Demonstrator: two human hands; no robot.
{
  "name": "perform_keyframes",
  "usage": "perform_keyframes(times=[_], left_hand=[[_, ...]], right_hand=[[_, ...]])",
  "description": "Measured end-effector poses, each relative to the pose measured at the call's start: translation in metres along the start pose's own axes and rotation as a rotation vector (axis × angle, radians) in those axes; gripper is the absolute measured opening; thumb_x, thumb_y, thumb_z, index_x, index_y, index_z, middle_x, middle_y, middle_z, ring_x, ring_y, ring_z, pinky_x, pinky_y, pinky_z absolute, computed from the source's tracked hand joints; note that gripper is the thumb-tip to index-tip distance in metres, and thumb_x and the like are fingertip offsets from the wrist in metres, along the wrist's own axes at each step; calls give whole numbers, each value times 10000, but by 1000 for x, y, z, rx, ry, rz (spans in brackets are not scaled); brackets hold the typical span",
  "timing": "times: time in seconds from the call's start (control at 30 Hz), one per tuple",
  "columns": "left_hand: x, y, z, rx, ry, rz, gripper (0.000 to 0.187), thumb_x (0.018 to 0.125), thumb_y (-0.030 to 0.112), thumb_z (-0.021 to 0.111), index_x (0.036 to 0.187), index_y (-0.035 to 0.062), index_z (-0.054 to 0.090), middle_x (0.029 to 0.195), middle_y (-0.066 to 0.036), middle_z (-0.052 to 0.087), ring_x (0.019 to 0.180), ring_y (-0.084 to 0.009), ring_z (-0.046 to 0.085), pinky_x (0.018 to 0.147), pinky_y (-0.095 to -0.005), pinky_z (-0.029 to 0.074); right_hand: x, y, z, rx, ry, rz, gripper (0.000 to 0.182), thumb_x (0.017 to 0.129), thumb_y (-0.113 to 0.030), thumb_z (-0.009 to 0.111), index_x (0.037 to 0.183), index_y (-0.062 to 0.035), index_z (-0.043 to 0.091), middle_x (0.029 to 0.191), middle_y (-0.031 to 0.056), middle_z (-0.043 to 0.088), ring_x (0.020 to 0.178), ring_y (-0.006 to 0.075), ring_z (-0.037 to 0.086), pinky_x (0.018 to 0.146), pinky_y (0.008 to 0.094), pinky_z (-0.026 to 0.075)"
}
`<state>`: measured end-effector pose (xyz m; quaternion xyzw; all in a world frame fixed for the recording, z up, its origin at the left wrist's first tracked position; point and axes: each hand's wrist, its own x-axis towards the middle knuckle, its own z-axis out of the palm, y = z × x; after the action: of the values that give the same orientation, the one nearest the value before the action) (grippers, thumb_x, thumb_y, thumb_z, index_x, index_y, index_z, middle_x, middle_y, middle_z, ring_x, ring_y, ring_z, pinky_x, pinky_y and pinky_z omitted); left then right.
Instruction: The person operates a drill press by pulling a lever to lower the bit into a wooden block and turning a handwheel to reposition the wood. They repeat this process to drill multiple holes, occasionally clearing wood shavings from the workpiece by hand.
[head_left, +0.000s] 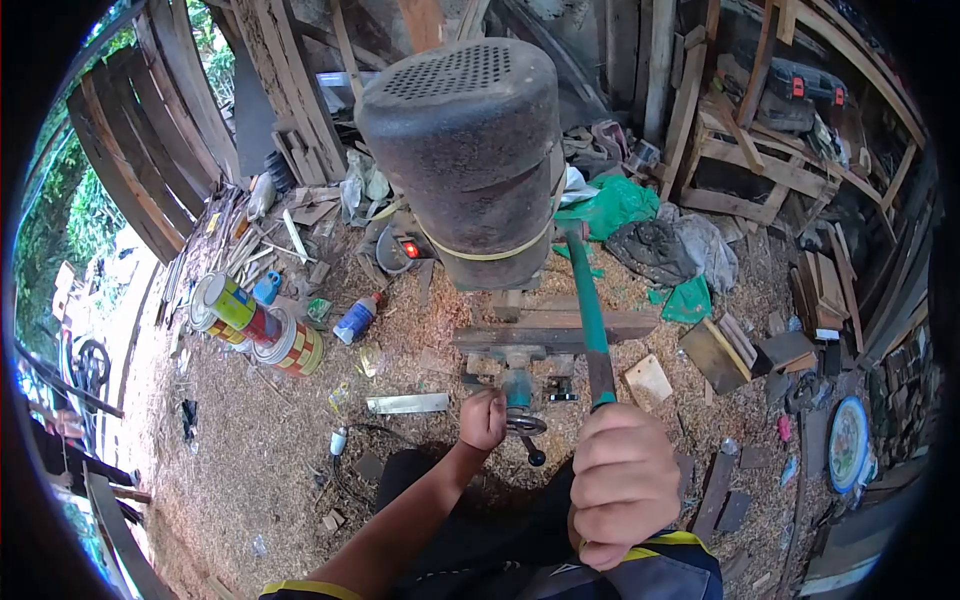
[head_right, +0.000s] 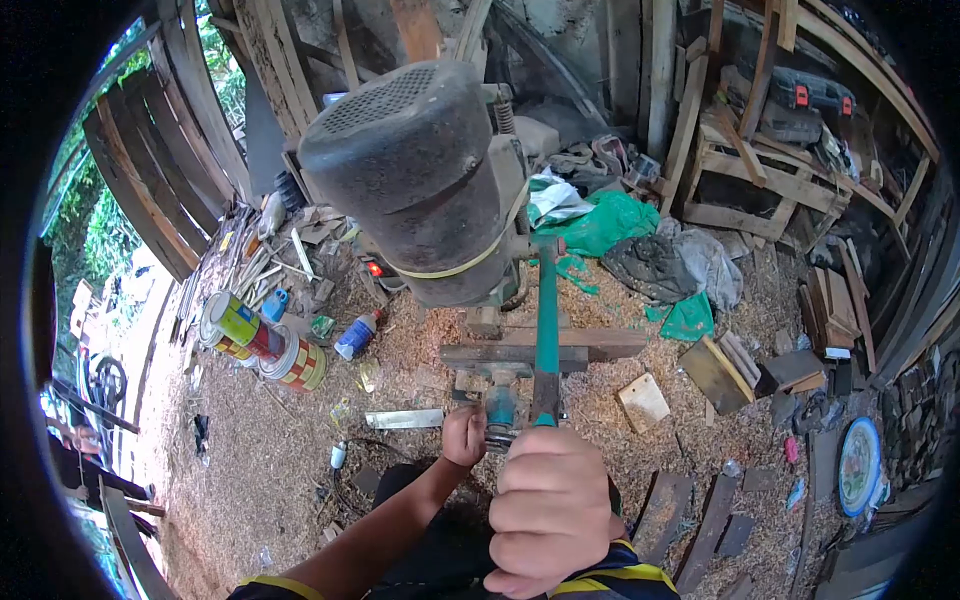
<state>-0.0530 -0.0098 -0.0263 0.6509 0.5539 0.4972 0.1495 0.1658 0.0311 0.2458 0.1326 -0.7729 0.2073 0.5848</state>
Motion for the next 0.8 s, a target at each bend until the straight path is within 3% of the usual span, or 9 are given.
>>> perform_keyframes(times=[0.27, 0.47, 0.57, 0.63, 0.8], left_hand=[[0, 0, 0, 32, -15, -7, 364, 1036, 189, 430, 750, -4, 546, 666, -188, 515, 605, -426, 545, 578, -480, 431], [-3, -6, 1, 13, -27, 9, 353, 1029, 175, 429, 741, -1, 533, 666, -187, 504, 616, -426, 544, 586, -481, 432], [-3, -6, 1, -12, -28, -11, 324, 1009, 149, 441, 737, -2, 529, 668, -186, 503, 615, -427, 540, 585, -483, 431], [0, 0, 1, -6, -19, -22, 298, 990, 129, 456, 732, -2, 528, 670, -186, 503, 612, -427, 534, 582, -483, 429], [2, 4, 0, 21, -35, -27, 282, 966, 126, 488, 716, -3, 511, 665, -188, 487, 608, -423, 529, 577, -477, 425]], right_hand=[[-6, 2, 0, -21, -43, -34, 464, 994, -411, 636, 653, -109, 547, 603, -20, 505, 501, 156, 503, 522, 303, 400], [-17, 1, 11, -10, 89, -24, 442, 979, -413, 650, 673, -109, 556, 606, -19, 514, 502, 154, 504, 505, 313, 401], [-13, -2, 12, -5, 112, 2, 417, 973, -380, 640, 670, -109, 548, 593, -11, 488, 504, 170, 502, 517, 321, 416], [-8, -1, 12, 13, 171, -52, 368, 941, -237, 642, 639, -107, 477, 618, 1, 441, 510, 168, 445, 513, 340, 350], [-19, -1, 17, 6, 193, -65, 381, 955, -279, 644, 657, -100, 488, 612, 6, 453, 477, 168, 409, 492, 335, 345]])
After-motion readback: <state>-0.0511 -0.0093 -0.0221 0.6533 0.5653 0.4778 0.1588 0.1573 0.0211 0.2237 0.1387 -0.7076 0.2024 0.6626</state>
